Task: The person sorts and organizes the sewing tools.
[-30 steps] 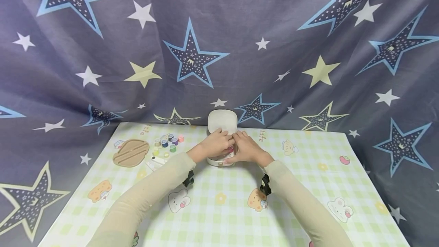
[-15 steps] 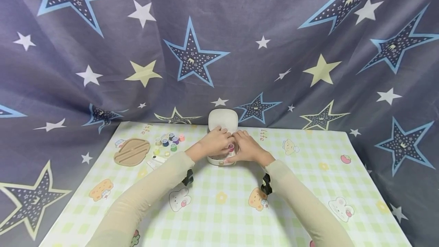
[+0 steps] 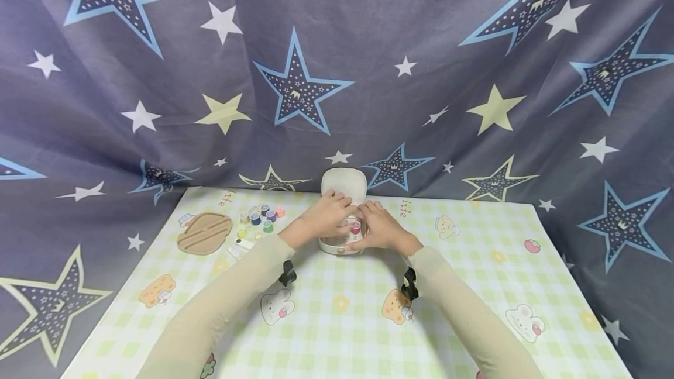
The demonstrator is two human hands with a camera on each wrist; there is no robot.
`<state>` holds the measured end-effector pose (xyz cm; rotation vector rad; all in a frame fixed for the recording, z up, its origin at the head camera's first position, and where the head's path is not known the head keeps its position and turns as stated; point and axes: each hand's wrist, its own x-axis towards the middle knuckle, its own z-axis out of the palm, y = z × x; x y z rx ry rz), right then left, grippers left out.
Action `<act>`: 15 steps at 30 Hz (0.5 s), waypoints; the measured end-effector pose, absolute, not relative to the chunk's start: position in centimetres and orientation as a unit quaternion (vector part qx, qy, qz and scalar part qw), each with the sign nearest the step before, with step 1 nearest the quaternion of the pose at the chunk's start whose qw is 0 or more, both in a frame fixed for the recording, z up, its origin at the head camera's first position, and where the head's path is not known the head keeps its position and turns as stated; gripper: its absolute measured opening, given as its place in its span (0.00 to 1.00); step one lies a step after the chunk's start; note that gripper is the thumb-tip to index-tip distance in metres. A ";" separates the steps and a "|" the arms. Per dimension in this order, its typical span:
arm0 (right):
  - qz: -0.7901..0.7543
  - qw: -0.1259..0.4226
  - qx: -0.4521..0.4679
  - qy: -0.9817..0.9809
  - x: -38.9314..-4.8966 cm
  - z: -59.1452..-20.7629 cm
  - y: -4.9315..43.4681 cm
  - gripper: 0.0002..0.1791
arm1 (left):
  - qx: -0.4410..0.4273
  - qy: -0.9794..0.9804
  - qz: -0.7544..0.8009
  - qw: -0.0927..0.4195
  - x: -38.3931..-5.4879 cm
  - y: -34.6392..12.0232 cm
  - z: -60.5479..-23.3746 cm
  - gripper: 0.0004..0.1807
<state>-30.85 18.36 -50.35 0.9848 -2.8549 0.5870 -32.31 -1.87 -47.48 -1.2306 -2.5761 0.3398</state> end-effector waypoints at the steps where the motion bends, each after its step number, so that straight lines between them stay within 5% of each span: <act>1: 0.191 0.032 0.319 -0.928 -30.8 -50.4 18.4 0.58 | -0.420 -0.890 0.111 0.135 -32.3 -2.0 -47.4 0.27; 15: 0.196 0.013 0.296 -0.935 -30.9 -50.5 18.2 0.61 | -0.343 -0.918 -0.066 0.188 -31.7 -7.9 -45.3 0.18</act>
